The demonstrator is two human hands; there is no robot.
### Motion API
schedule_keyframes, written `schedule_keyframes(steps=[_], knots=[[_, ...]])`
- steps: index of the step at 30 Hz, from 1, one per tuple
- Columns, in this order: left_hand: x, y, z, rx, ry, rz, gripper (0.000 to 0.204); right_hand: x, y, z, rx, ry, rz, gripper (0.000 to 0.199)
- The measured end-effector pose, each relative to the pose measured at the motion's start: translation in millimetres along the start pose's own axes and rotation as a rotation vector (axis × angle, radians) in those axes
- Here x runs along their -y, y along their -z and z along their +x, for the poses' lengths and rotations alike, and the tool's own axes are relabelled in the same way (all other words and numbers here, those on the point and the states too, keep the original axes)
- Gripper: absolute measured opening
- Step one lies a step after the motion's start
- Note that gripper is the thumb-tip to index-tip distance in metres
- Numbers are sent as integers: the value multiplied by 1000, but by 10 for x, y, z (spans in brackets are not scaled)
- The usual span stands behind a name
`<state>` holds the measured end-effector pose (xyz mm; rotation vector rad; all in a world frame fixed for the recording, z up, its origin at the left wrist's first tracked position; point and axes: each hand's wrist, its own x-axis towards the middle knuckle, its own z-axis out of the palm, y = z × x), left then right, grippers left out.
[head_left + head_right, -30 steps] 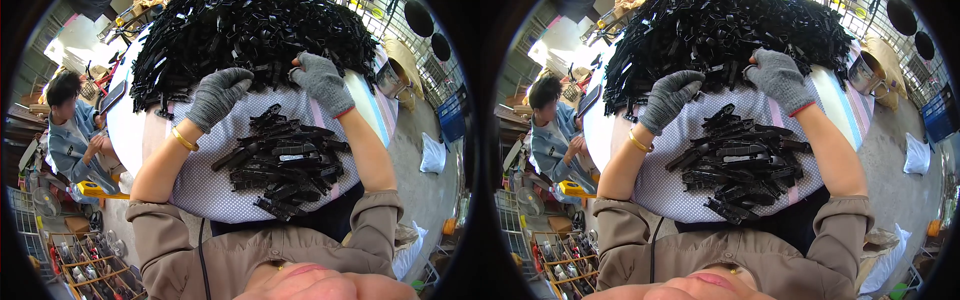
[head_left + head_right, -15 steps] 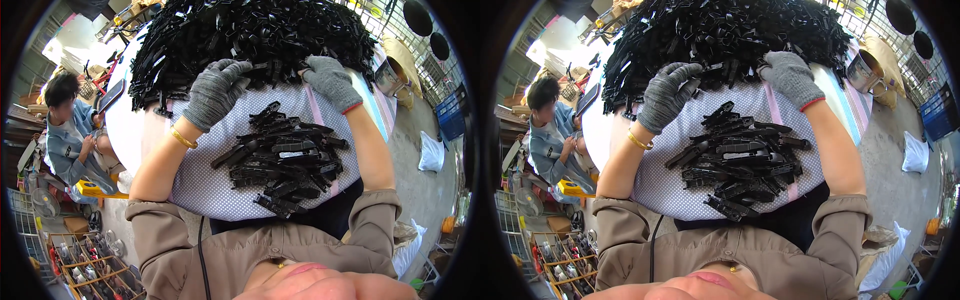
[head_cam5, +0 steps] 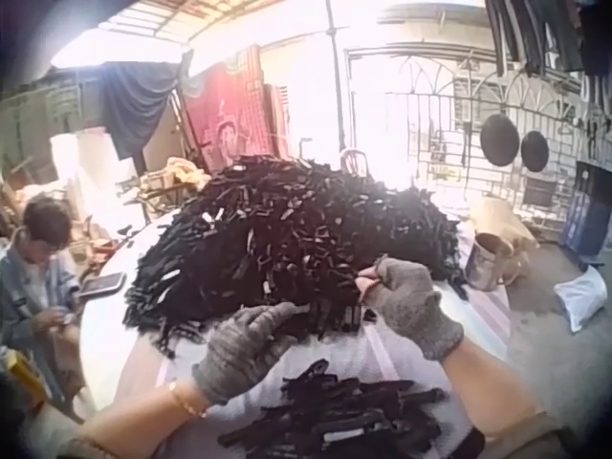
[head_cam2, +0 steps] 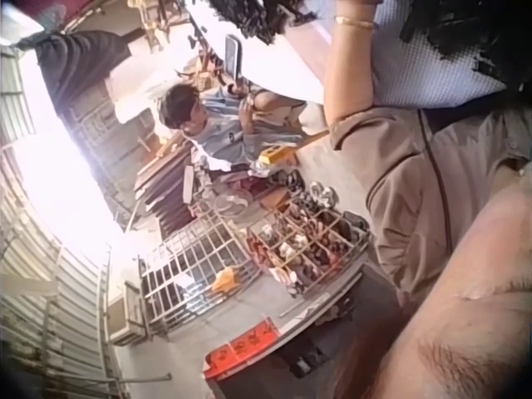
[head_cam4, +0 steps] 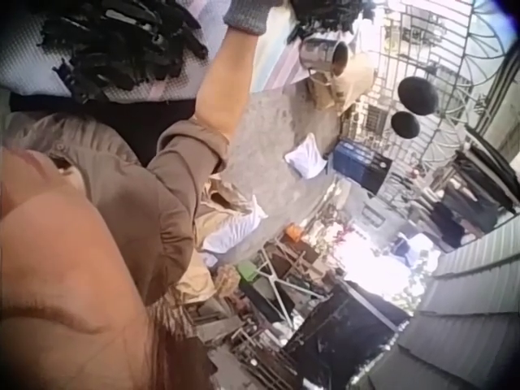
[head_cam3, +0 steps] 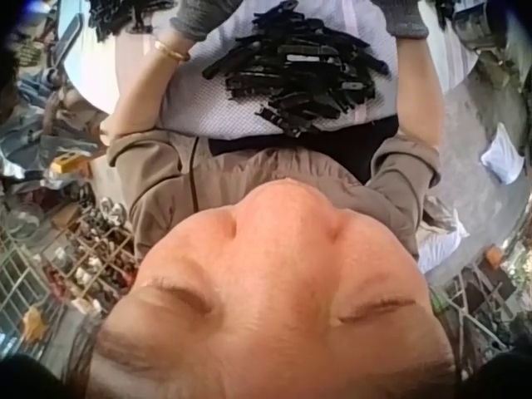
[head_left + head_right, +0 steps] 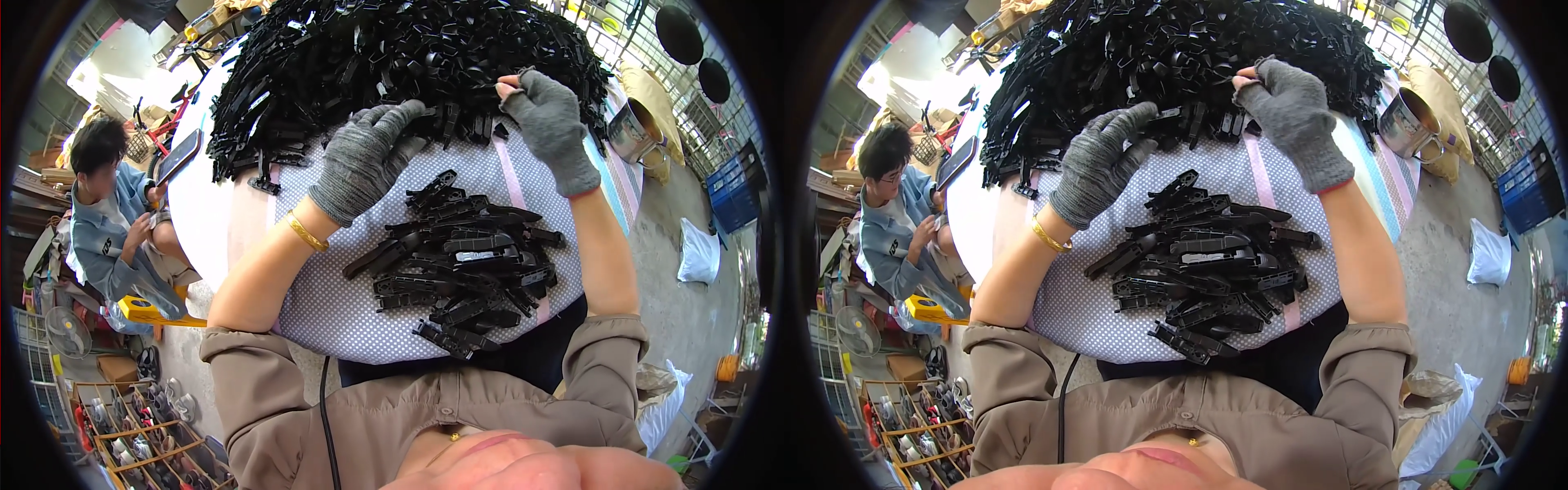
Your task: Inspecting and sorting small black plastic components at a factory workstation.
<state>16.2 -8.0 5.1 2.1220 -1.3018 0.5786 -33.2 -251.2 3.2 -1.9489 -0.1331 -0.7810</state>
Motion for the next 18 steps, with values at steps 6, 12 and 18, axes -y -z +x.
schedule_keyframes(steps=[6, 12, 18], knots=[[-115, -89, -43, 136, 112, -480, 39, 423, -209, -237, 514, -60, 52, 23], [-100, 85, 19, 311, 582, -840, 36, -79, 165, 31, 319, -211, -829, 25], [-52, 2, -52, 352, 551, -810, 37, -104, 56, 10, 471, -159, -1003, 27]])
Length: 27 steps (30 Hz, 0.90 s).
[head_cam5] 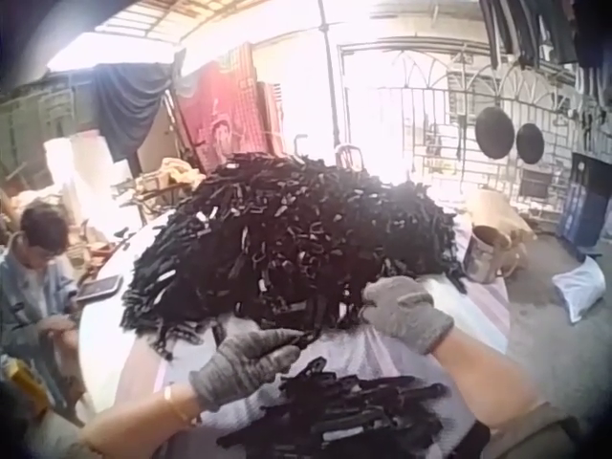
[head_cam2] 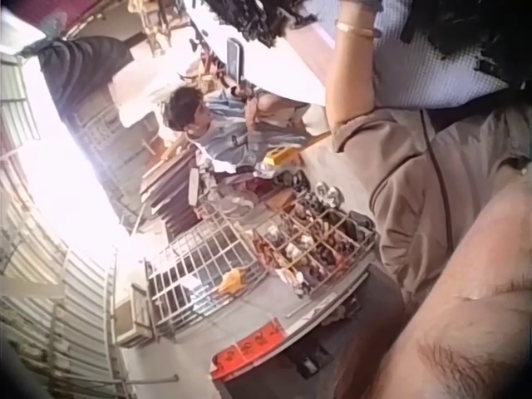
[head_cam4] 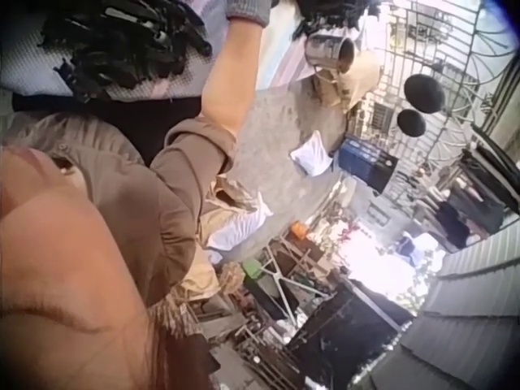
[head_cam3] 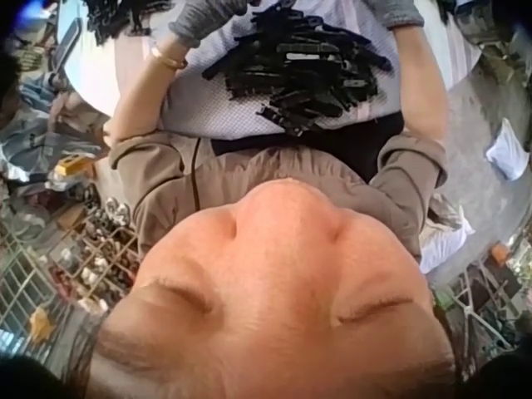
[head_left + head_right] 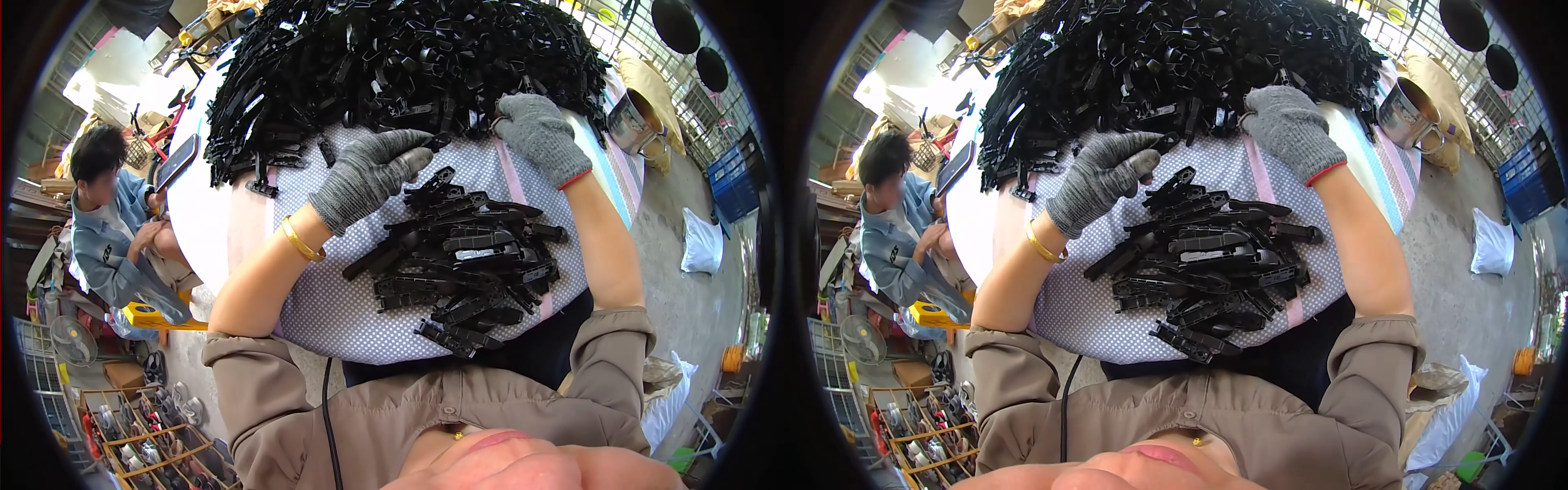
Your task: Inspecting and sorting small black plastic components at a factory workstation.
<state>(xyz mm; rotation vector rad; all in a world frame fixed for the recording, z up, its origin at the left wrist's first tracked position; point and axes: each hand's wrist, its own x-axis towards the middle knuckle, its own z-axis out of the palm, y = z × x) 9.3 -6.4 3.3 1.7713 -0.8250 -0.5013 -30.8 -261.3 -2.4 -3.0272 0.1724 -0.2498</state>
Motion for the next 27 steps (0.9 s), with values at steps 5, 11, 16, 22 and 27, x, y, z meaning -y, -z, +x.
schedule_keyframes(steps=[5, 11, 16, 22, 27], knots=[[53, -67, -2, 3, -147, 81, 34, 151, 144, -111, -146, 91, 273, 13], [4, -50, -4, 70, -70, -27, 37, 489, 147, -341, -20, 333, 999, 11], [-85, 7, -43, 139, 1, -131, 38, 495, 235, -362, 125, 158, 1146, 14], [-134, 32, -47, 155, 87, -183, 37, 484, 235, -366, 108, 109, 1242, 14], [-107, 4, -64, 95, -34, -40, 36, 512, 237, -400, 36, 157, 1096, 14]])
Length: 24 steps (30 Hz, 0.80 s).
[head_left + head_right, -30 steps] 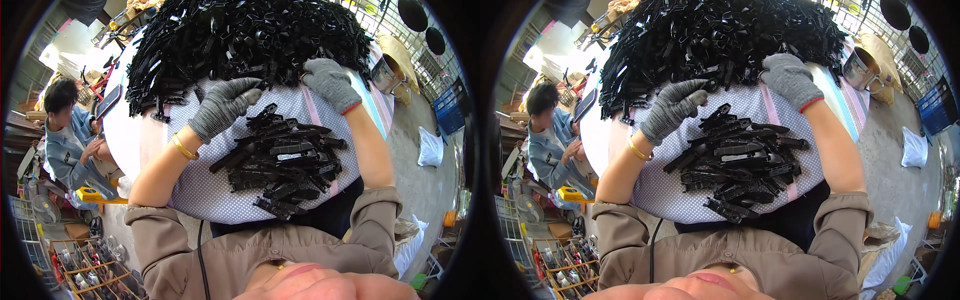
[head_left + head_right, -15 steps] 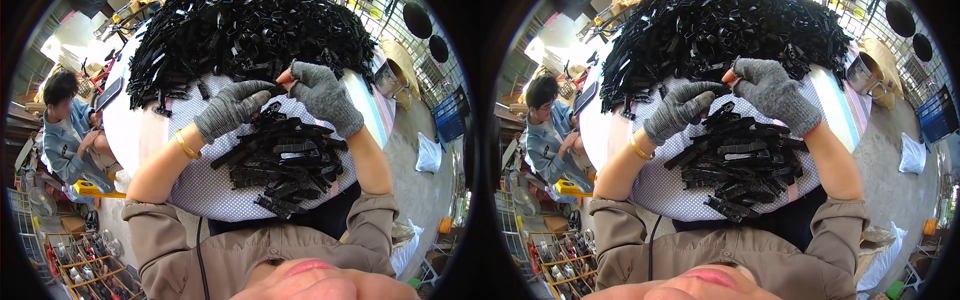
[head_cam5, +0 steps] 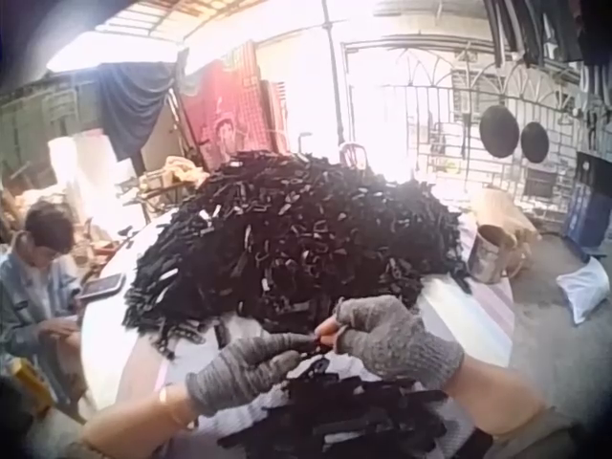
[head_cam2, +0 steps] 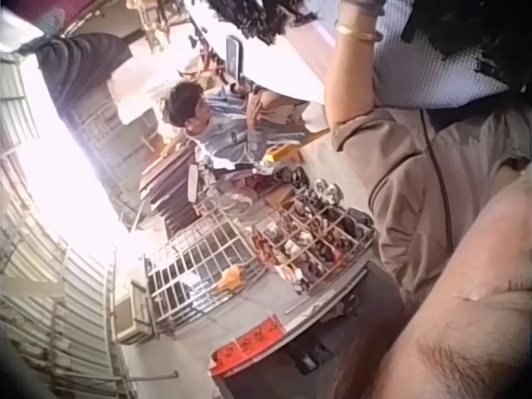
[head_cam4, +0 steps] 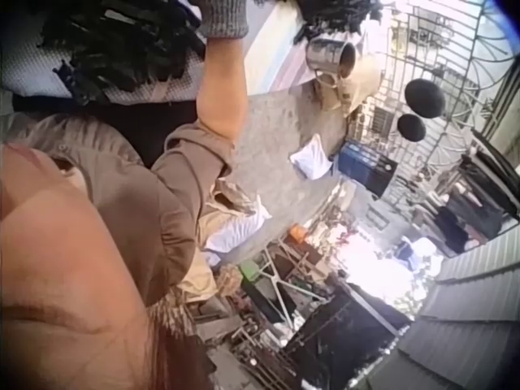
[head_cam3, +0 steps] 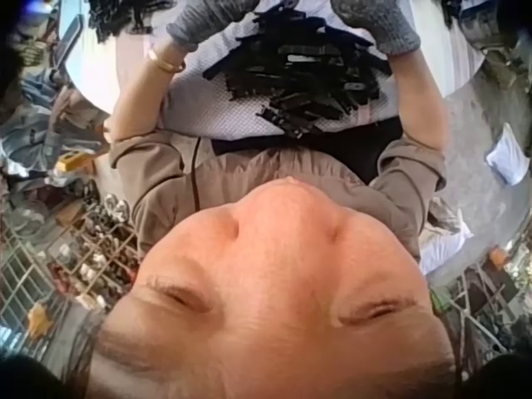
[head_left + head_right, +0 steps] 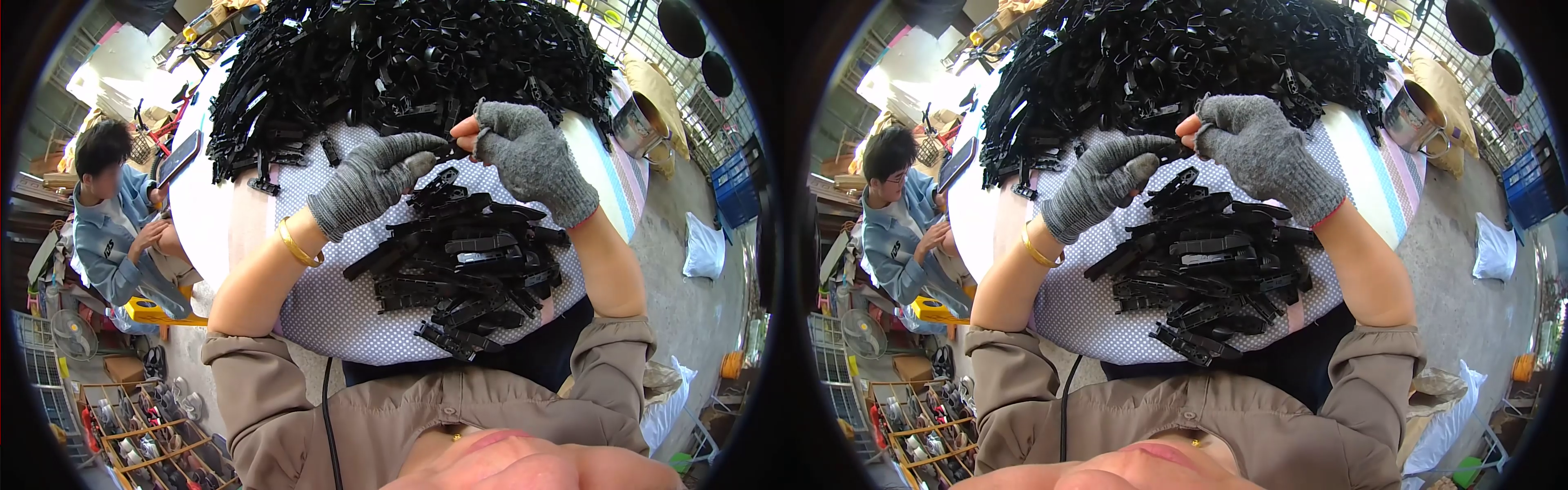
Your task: Inspecting and sorting small black plastic components at a factory workstation.
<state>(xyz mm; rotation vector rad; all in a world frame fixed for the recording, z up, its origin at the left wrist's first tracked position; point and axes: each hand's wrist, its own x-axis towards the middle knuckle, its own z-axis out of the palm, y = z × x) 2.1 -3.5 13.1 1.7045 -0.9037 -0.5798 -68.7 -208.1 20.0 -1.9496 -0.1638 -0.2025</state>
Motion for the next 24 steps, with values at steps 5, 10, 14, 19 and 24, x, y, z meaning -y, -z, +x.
schedule_keyframes(steps=[5, 10, 14, 19, 24], knots=[[-61, 29, -18, 20, 87, -18, 32, -6, 21, 1, 4, 20, -7, 14], [-40, 31, -9, 36, 82, -53, 31, 35, 7, -20, 0, 15, -37, 14], [-77, 8, -22, 7, 87, -2, 29, 20, -31, -34, -28, 29, 40, 15], [-20, -5, -35, -56, -46, 248, 26, 38, 9, -22, 60, -39, 26, 20], [-70, -163, -4, 62, -62, 163, 25, 36, -74, -11, 21, 44, 275, 68]])
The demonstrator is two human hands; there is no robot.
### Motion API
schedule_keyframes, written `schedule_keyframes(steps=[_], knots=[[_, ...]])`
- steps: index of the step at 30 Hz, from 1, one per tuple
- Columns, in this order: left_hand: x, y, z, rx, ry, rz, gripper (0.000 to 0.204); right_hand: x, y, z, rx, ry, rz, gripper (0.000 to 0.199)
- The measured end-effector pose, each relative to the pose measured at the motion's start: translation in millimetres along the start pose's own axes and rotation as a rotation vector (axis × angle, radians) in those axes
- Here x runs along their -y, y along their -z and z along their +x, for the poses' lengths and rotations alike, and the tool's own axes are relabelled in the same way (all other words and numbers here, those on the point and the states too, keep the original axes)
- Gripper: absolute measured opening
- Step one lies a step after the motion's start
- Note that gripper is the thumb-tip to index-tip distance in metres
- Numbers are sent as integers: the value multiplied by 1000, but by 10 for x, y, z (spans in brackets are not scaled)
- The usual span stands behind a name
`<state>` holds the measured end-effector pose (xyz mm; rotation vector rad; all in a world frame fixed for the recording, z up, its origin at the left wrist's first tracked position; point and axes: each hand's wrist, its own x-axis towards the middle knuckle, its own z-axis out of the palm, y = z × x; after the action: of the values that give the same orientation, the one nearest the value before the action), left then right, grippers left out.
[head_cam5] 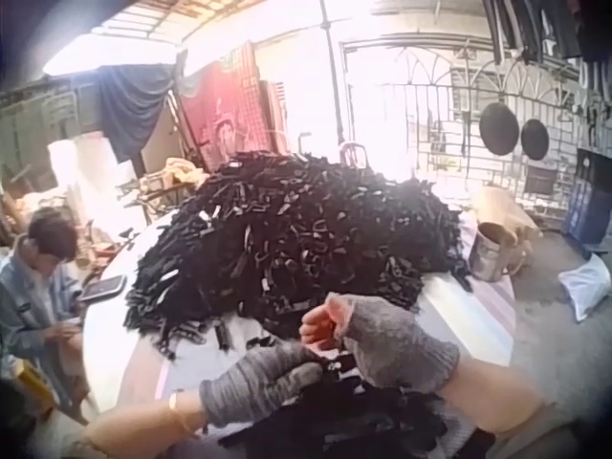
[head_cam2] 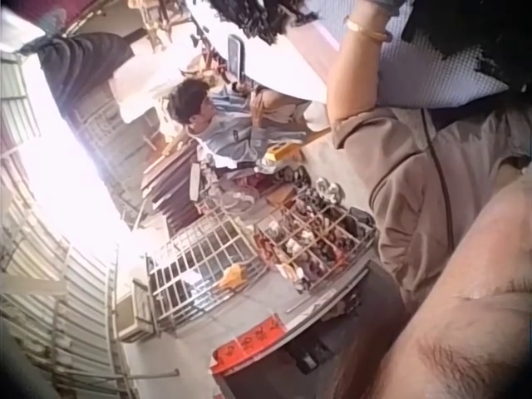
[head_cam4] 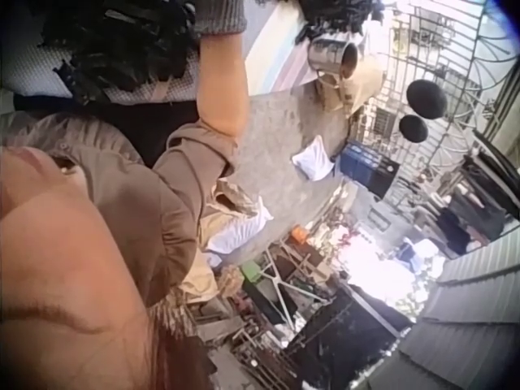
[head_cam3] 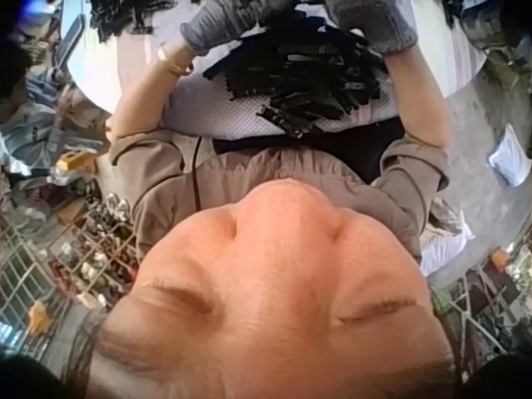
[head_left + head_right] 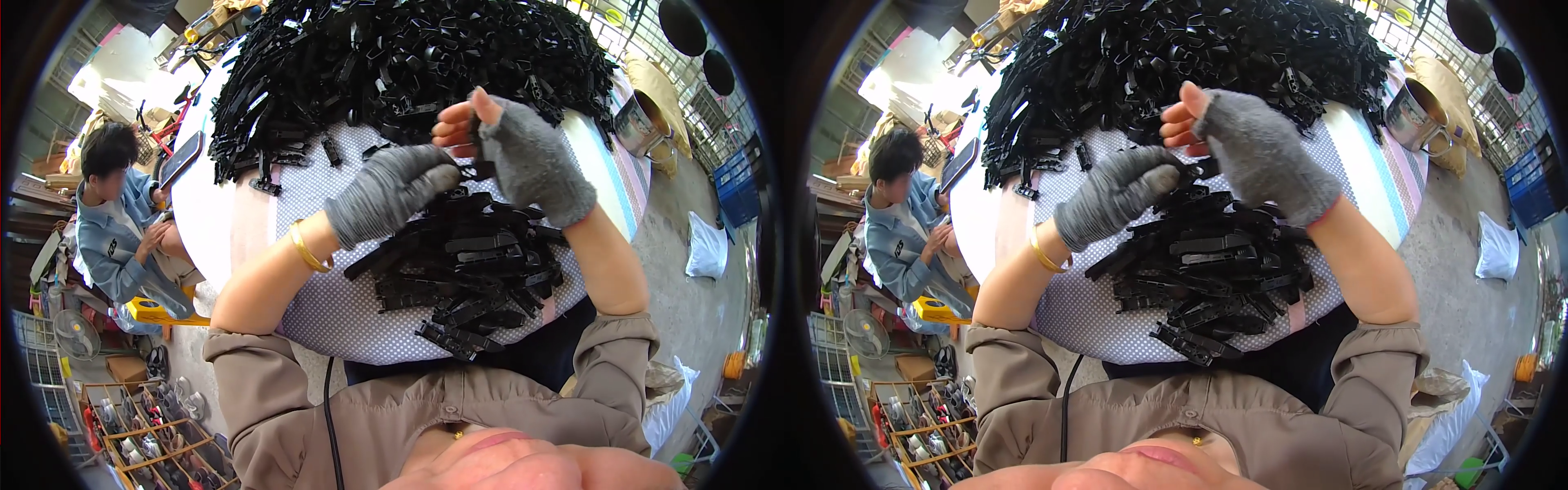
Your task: Inspecting and sorting small black plastic components at a factory workstation.
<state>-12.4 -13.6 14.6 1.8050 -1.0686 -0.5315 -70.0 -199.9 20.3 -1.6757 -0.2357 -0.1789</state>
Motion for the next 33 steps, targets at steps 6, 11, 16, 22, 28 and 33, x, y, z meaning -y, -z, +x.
schedule_keyframes(steps=[6, 11, 16, 22, 28, 33], knots=[[-28, -242, -70, -164, -349, 202, 28, -17, -308, -124, 37, 216, -46, 57], [-103, -158, 11, -133, -285, 312, 27, 30, -12, 81, -9, 223, -66, 75], [-116, -93, -29, -21, -331, 511, 24, -295, 801, 228, -174, 175, -985, 27], [-24, 3, -113, 46, -123, -119, 27, -215, 716, 253, -21, -86, -1314, 20], [74, 163, 68, -6, 146, -583, 45, -70, 170, 67, 22, 738, -874, 26], [114, 161, 29, 202, -116, -317, 44, -31, -91, -45, 67, 690, -894, 26]])
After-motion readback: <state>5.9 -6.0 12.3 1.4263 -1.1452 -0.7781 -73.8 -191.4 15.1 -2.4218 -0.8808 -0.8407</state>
